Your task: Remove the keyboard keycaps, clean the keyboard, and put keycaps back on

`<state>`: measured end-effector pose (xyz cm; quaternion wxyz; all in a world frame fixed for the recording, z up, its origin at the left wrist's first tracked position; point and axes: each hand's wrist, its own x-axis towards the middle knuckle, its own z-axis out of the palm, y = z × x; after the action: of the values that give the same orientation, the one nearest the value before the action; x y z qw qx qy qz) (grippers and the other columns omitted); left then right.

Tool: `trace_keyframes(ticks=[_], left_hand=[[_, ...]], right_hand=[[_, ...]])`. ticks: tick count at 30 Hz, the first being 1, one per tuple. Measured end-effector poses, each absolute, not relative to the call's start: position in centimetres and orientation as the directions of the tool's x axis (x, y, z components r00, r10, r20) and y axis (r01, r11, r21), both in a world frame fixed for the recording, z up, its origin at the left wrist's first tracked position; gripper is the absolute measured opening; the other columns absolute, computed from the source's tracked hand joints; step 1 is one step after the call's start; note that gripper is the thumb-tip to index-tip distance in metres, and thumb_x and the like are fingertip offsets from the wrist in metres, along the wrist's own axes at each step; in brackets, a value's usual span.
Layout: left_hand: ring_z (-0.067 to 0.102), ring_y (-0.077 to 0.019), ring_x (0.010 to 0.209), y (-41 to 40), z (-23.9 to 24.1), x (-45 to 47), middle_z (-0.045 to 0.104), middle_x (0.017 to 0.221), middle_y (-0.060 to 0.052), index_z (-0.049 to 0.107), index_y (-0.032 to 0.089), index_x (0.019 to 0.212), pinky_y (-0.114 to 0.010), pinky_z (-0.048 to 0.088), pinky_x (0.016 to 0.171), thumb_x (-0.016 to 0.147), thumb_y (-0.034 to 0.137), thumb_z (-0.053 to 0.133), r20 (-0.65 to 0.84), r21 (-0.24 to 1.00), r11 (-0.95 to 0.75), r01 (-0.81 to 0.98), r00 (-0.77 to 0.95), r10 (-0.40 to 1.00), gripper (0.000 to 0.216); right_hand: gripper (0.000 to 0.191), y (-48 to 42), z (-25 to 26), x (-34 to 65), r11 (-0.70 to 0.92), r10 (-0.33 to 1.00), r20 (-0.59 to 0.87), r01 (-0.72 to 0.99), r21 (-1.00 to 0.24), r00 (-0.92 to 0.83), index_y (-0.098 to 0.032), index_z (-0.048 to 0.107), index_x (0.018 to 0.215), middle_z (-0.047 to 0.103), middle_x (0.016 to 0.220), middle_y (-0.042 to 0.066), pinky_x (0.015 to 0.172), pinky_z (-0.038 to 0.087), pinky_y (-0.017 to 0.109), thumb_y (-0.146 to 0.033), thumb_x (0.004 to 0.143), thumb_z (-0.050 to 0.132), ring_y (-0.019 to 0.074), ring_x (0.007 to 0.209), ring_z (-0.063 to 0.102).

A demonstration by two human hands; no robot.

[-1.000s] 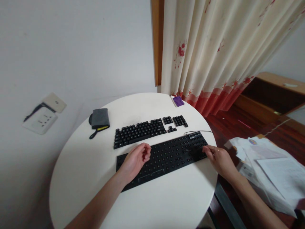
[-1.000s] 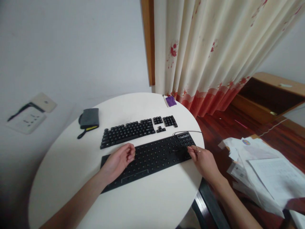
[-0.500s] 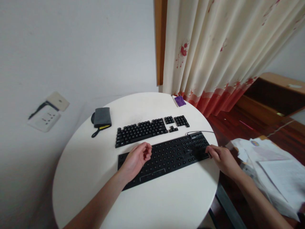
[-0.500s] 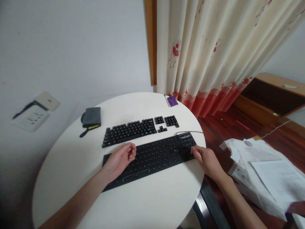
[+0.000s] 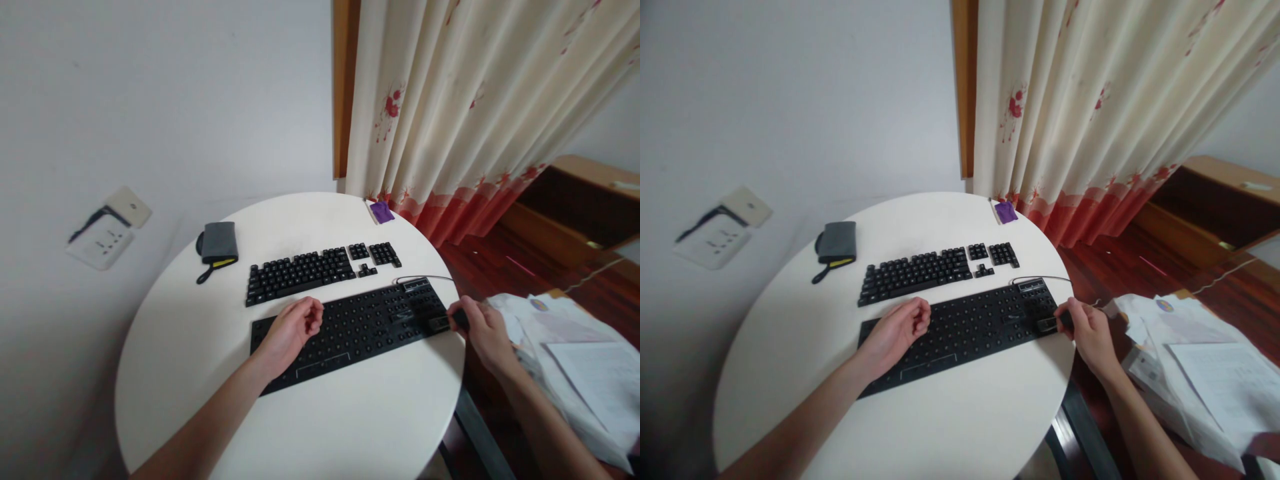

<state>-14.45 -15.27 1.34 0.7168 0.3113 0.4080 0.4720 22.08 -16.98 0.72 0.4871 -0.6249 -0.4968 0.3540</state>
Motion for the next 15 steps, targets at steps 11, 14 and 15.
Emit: trace_keyframes(ticks=[11,14,15], left_hand=[[0.06,-0.0273,0.114,-17.0,1.4,-13.6,0.057,0.136,-0.017,0.06,0.02,0.133,-0.037,0.048,0.093,0.082,0.032,0.077,-0.092,0.903,0.291,-0.317,0.52,0.849,0.055],[0.059,-0.0296,0.119,-17.0,1.5,-13.8,0.061,0.132,-0.016,0.064,0.019,0.128,-0.041,0.048,0.098,0.079,0.031,0.079,-0.107,0.9,0.3,-0.317,0.507,0.855,0.053],[0.061,-0.0293,0.116,-17.0,1.5,-13.9,0.064,0.129,-0.016,0.066,0.018,0.126,-0.042,0.047,0.099,0.079,0.03,0.079,-0.121,0.908,0.297,-0.295,0.495,0.861,0.049]], right_hand=[[0.039,-17.5,3.5,7.8,0.157,0.979,0.15,0.039,-0.987,-0.137,-0.016,0.068,0.079,0.061,0.059,0.0,0.045,0.037,0.022,-0.045,0.097,0.049,0.0096,0.046,0.049],[0.038,-17.6,3.2,5.7,0.209,0.962,0.2,0.028,-0.978,-0.188,-0.017,0.069,0.082,0.061,0.061,0.0,0.046,0.038,0.022,-0.043,0.098,0.047,0.01,0.048,0.05],[0.037,-17.6,3.1,5.4,0.222,0.958,0.212,0.032,-0.975,-0.191,-0.017,0.069,0.082,0.061,0.062,0.0,0.047,0.039,0.023,-0.042,0.099,0.047,0.0102,0.048,0.05]])
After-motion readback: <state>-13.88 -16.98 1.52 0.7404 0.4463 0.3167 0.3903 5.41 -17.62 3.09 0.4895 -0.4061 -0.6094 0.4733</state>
